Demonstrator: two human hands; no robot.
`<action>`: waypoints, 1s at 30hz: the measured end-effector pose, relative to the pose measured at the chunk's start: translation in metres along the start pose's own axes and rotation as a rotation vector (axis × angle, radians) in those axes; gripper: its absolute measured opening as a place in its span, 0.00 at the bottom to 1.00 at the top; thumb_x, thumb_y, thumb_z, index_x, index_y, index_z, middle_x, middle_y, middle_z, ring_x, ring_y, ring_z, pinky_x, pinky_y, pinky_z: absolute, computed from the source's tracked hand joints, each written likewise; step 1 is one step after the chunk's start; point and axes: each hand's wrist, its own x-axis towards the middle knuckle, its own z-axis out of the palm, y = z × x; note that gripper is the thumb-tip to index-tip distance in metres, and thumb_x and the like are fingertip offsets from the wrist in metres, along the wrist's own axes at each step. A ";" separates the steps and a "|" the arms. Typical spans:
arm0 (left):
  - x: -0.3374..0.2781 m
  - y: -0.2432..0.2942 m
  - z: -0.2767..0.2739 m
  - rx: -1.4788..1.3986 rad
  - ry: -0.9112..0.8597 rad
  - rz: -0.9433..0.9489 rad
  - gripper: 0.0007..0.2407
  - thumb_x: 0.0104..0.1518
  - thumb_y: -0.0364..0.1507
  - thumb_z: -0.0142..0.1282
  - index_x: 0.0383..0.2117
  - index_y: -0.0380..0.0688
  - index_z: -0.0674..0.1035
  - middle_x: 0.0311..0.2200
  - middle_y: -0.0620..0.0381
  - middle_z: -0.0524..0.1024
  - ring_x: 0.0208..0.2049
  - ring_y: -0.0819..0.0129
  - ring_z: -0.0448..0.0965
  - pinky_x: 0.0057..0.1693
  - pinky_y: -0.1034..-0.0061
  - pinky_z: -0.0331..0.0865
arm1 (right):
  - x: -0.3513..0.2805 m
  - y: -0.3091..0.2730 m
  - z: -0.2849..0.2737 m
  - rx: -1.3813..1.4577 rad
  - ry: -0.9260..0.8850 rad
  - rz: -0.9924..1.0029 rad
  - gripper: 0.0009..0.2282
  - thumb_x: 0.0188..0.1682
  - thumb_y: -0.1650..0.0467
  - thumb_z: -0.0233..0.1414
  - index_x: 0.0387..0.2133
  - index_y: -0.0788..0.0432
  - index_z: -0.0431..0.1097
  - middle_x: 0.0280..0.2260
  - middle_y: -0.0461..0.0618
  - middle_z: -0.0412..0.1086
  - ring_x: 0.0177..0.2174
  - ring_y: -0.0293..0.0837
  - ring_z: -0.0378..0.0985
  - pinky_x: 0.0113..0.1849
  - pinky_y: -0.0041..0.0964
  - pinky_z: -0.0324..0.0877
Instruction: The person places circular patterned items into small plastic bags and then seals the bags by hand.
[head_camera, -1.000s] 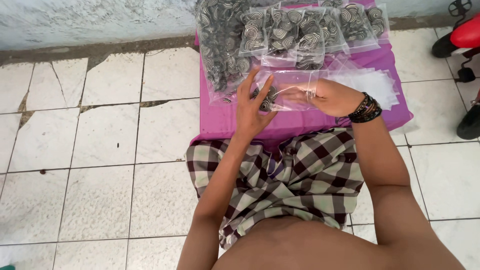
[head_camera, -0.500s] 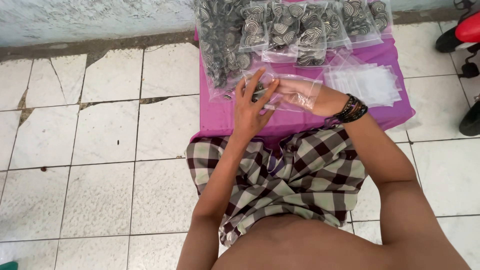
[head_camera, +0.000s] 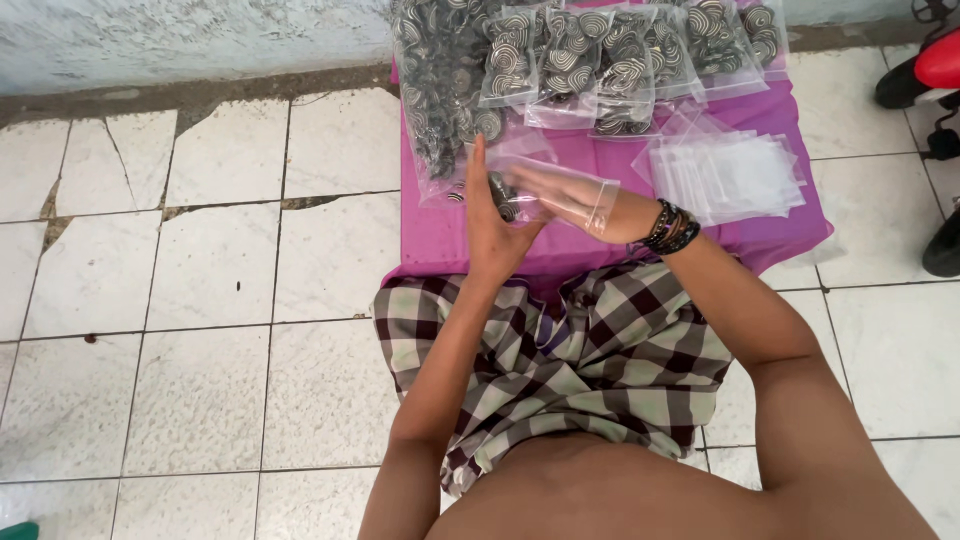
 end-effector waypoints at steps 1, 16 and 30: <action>-0.001 -0.003 0.000 -0.001 0.001 0.005 0.54 0.43 0.32 0.82 0.76 0.43 0.51 0.72 0.35 0.53 0.73 0.36 0.53 0.76 0.48 0.48 | 0.000 0.003 0.000 -0.004 0.002 -0.003 0.27 0.60 0.74 0.35 0.72 0.70 0.35 0.71 0.75 0.38 0.68 0.72 0.42 0.64 0.72 0.41; -0.025 -0.035 -0.003 -0.016 -0.034 -0.284 0.51 0.39 0.34 0.82 0.73 0.55 0.57 0.57 0.42 0.58 0.65 0.34 0.62 0.71 0.42 0.54 | -0.011 0.002 -0.017 -0.260 -0.061 0.157 0.20 0.60 0.73 0.36 0.65 0.70 0.56 0.62 0.76 0.59 0.60 0.71 0.63 0.59 0.72 0.57; -0.050 -0.102 -0.079 -0.171 0.203 -0.600 0.43 0.48 0.33 0.81 0.68 0.52 0.59 0.60 0.44 0.68 0.65 0.54 0.66 0.73 0.55 0.51 | 0.018 0.207 0.036 -0.355 0.363 0.256 0.16 0.54 0.70 0.56 0.54 0.61 0.74 0.51 0.61 0.75 0.51 0.60 0.77 0.46 0.46 0.79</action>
